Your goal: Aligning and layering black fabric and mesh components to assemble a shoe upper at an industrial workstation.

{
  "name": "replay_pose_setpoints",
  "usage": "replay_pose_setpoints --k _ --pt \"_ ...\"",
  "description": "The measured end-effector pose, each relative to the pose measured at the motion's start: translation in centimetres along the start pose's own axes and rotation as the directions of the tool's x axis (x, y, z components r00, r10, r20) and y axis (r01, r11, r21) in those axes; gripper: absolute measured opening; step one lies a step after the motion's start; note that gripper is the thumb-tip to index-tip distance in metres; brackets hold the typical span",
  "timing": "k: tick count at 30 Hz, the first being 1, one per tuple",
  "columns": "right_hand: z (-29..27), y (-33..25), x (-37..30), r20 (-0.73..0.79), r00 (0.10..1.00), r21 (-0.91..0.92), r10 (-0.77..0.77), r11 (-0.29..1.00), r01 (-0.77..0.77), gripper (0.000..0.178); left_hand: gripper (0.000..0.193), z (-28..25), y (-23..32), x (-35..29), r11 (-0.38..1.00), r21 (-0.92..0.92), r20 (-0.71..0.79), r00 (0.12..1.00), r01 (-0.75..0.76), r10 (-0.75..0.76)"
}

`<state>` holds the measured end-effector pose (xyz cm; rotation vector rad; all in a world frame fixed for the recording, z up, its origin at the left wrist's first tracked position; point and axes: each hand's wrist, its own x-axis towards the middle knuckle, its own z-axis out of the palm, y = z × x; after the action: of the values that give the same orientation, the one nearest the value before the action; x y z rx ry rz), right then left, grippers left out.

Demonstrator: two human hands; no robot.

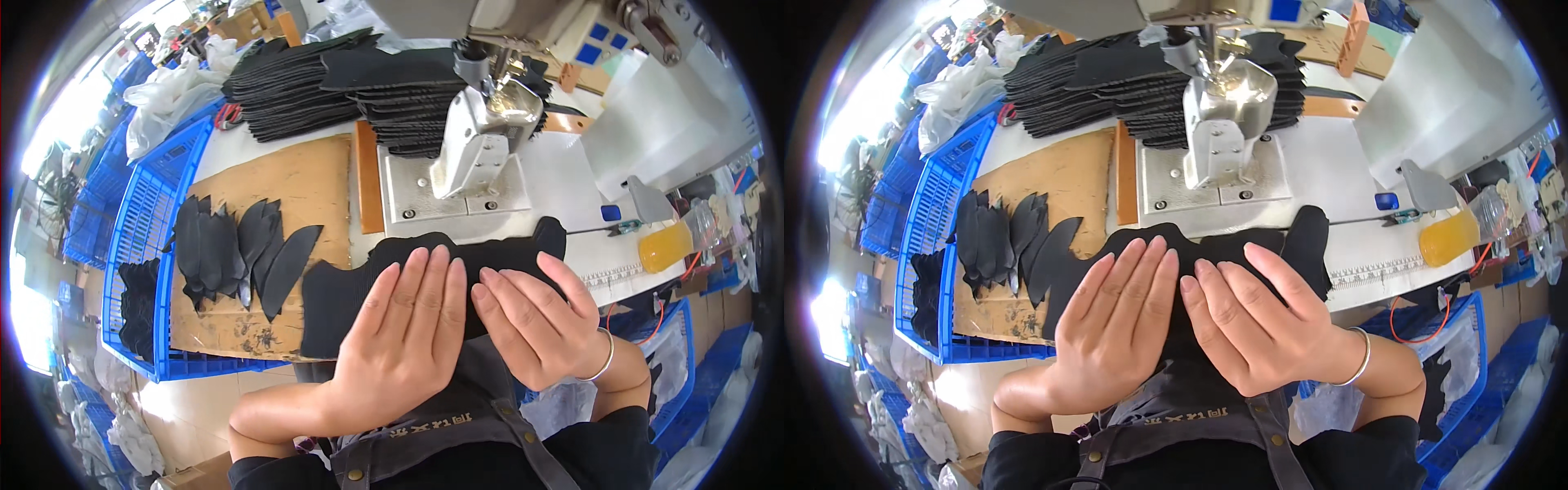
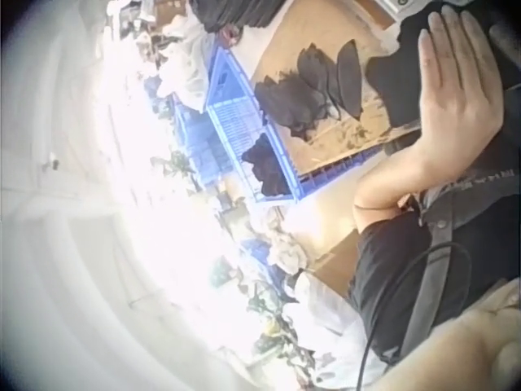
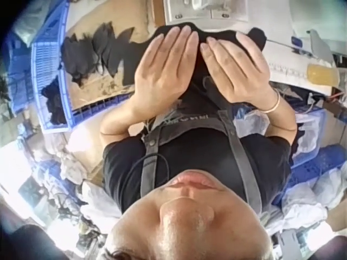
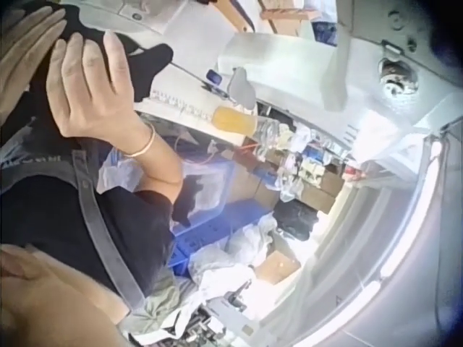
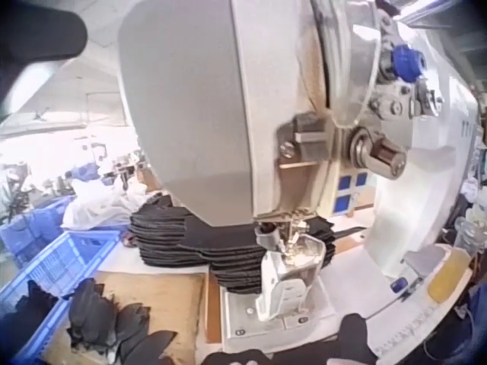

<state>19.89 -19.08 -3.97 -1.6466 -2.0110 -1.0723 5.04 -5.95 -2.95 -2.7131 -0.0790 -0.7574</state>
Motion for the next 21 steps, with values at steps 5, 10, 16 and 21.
replay_pose_setpoints --k 5,10,16,21 --pt "0.5 -0.2 1.7 -0.01 1.0 0.181 -0.007 0.983 0.008 0.026 0.033 -2.2 -3.0 -1.4 0.999 -0.008 0.067 0.997 0.04 -0.039" --pt "1.2 1.0 0.4 0.074 0.983 0.273 0.17 0.944 -0.184 0.053 0.044 -4.0 -12.0 -1.3 0.913 0.205 -0.205 0.927 0.354 -0.314" --pt "2.2 0.5 -1.3 0.191 0.971 0.468 0.142 0.857 -0.217 0.049 0.031 3.0 -19.0 9.7 0.946 0.256 -0.395 0.915 0.197 -0.083" --pt "1.3 0.8 -1.9 0.282 0.951 0.5 0.129 0.826 -0.261 0.046 0.012 10.8 -14.6 16.6 0.985 0.171 -0.282 0.956 -0.033 0.081"
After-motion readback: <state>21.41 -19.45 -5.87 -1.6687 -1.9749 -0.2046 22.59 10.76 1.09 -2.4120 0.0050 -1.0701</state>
